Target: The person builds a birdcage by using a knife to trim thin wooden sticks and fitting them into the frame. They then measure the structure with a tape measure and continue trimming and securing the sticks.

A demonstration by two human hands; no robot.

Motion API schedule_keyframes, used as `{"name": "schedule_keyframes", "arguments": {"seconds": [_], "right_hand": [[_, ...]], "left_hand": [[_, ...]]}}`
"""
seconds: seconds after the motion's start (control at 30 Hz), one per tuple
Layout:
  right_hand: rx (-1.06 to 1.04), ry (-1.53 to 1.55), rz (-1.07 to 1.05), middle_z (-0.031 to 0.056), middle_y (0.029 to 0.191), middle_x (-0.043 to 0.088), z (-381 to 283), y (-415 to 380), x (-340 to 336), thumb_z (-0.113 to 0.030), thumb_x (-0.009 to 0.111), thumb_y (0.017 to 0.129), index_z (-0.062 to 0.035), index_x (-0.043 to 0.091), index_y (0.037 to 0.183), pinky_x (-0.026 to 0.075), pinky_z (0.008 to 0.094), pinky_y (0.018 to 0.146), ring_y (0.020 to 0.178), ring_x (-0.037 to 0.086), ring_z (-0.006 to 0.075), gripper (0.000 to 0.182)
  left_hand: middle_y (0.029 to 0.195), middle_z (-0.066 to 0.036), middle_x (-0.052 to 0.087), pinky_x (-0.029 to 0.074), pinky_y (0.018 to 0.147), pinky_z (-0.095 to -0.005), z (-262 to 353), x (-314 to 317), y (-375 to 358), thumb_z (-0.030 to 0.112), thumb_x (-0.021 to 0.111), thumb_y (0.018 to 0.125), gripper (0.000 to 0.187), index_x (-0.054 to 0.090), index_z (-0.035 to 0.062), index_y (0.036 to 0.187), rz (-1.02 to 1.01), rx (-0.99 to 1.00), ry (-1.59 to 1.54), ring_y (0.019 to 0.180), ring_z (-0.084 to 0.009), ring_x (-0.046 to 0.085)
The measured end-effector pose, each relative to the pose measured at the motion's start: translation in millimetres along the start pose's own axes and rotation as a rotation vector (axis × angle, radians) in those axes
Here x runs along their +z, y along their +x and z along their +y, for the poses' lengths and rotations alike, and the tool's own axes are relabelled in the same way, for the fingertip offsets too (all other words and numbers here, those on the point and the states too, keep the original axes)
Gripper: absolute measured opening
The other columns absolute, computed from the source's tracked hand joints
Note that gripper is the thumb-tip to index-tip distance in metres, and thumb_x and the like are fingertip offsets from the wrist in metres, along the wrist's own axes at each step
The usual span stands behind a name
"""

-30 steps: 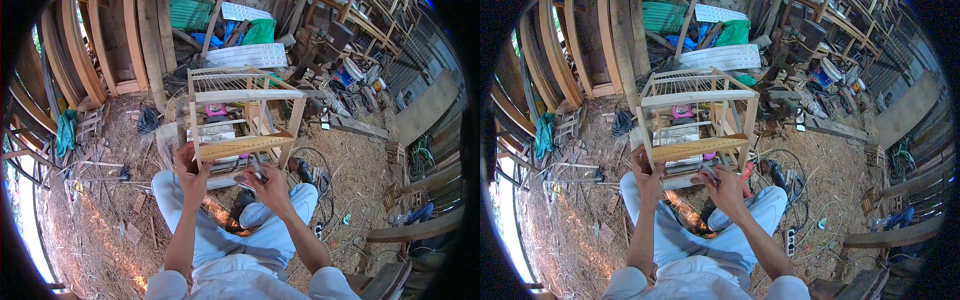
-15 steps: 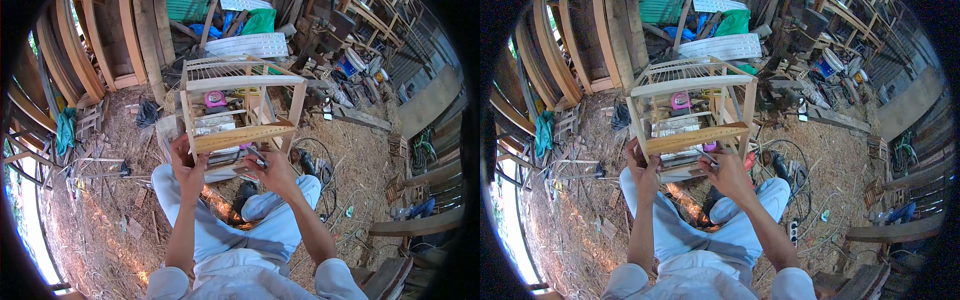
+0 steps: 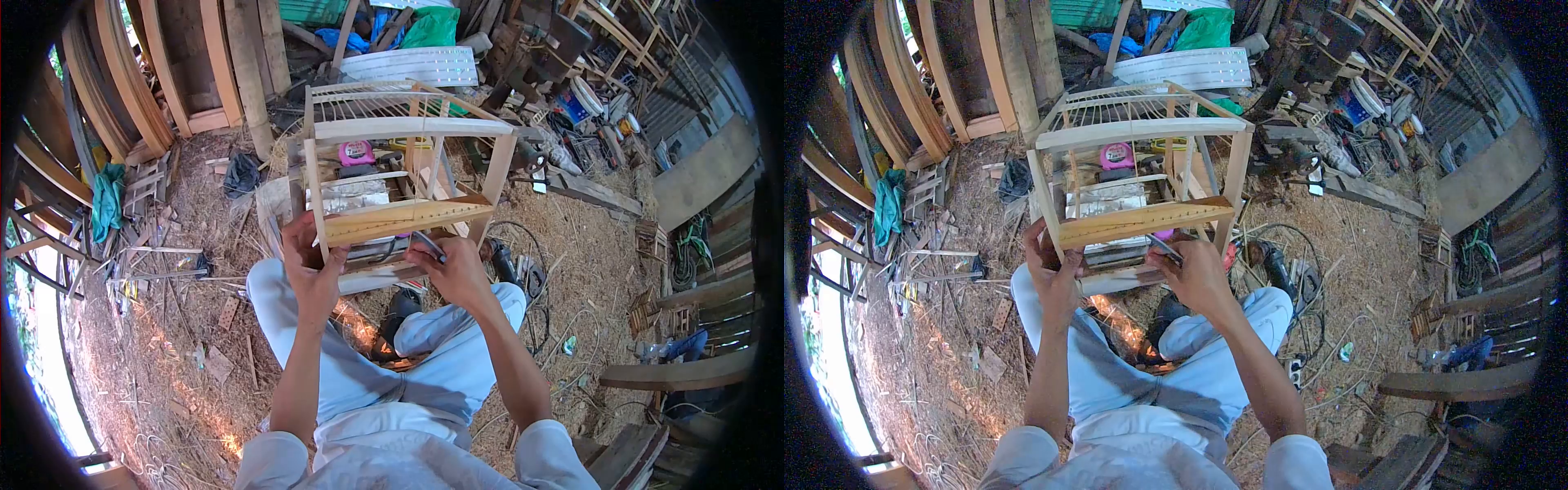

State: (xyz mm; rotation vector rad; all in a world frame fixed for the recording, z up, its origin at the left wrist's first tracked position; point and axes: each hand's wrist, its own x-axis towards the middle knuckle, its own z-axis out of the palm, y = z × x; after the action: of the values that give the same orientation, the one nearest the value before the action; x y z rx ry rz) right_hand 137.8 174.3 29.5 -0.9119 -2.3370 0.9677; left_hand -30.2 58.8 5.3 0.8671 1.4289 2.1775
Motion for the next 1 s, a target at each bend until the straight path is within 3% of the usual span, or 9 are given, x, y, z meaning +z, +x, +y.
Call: {"name": "schedule_keyframes", "arguments": {"seconds": [0.3,0.4,0.47,0.5,0.57,0.67,1.0], "right_hand": [[0.017,-0.033,-0.019,0.0190,0.077,0.065,1.5,1.6,0.8,-0.017,0.067,0.080,-0.0017,0.070,0.088,0.047,0.0381,0.065,0.070,0.062,0.0335,0.018],[-0.002,-0.023,-0.006,0.0188,0.077,0.065,3.1,0.5,2.5,-0.016,0.068,0.079,-0.0015,0.069,0.087,0.046,0.0389,0.065,0.070,0.062,0.0341,0.017],[-0.013,-0.028,-0.001,0.0183,0.077,0.065,3.1,0.9,2.8,-0.016,0.068,0.079,-0.0012,0.069,0.087,0.046,0.0391,0.066,0.071,0.062,0.0340,0.017],[0.013,-0.031,-0.021,0.0178,0.077,0.065,3.1,1.1,3.0,-0.015,0.068,0.079,-0.0010,0.069,0.087,0.047,0.0388,0.066,0.072,0.062,0.0332,0.016],[0.036,-0.036,-0.042,0.0173,0.077,0.066,5.4,1.2,4.2,-0.015,0.068,0.079,-0.0007,0.069,0.086,0.047,0.0385,0.067,0.072,0.063,0.0325,0.016],[-0.060,-0.028,-0.001,0.0166,0.075,0.065,9.7,0.0,7.3,-0.014,0.068,0.079,0.0000,0.068,0.086,0.047,0.0376,0.067,0.071,0.063,0.0315,0.015],[-0.053,0.014,-0.039,0.0152,0.073,0.065,5.6,4.0,1.2,-0.013,0.067,0.079,-0.0010,0.069,0.088,0.046,0.0344,0.064,0.066,0.060,0.0232,0.015]], "left_hand": [[0.105,-0.011,0.059,0.042,0.051,-0.0184,-1.4,0.6,0.5,-0.001,0.067,0.080,0.049,0.039,0.0055,0.120,0.002,0.019,-0.012,0.072,-0.0081,0.056],[0.106,-0.011,0.059,0.044,0.055,-0.0191,-1.5,0.4,-0.3,-0.001,0.067,0.080,0.049,0.039,0.0052,0.120,0.005,0.002,-0.014,0.077,-0.0095,0.057],[0.108,-0.012,0.057,0.050,0.064,-0.0219,-3.1,-1.1,-0.2,-0.003,0.066,0.079,0.049,0.039,0.0044,0.120,-0.009,0.003,-0.024,0.087,-0.0131,0.059],[0.108,-0.012,0.057,0.050,0.064,-0.0219,-3.2,-1.6,-0.3,-0.003,0.066,0.079,0.049,0.039,0.0044,0.120,-0.009,0.002,-0.023,0.087,-0.0131,0.059],[0.110,-0.013,0.056,0.053,0.076,-0.0264,-3.5,-1.9,0.3,-0.007,0.064,0.079,0.050,0.039,0.0034,0.120,-0.030,0.013,-0.011,0.096,-0.0175,0.059],[0.111,-0.013,0.055,0.053,0.082,-0.0297,0.3,-0.9,-0.4,-0.009,0.063,0.078,0.051,0.039,0.0027,0.121,-0.027,0.007,0.028,0.101,-0.0199,0.058],[0.113,-0.013,0.054,0.052,0.082,-0.0289,-5.5,-3.9,1.9,-0.010,0.060,0.078,0.049,0.040,0.0024,0.121,-0.024,-0.001,0.000,0.101,-0.0186,0.057]]}}
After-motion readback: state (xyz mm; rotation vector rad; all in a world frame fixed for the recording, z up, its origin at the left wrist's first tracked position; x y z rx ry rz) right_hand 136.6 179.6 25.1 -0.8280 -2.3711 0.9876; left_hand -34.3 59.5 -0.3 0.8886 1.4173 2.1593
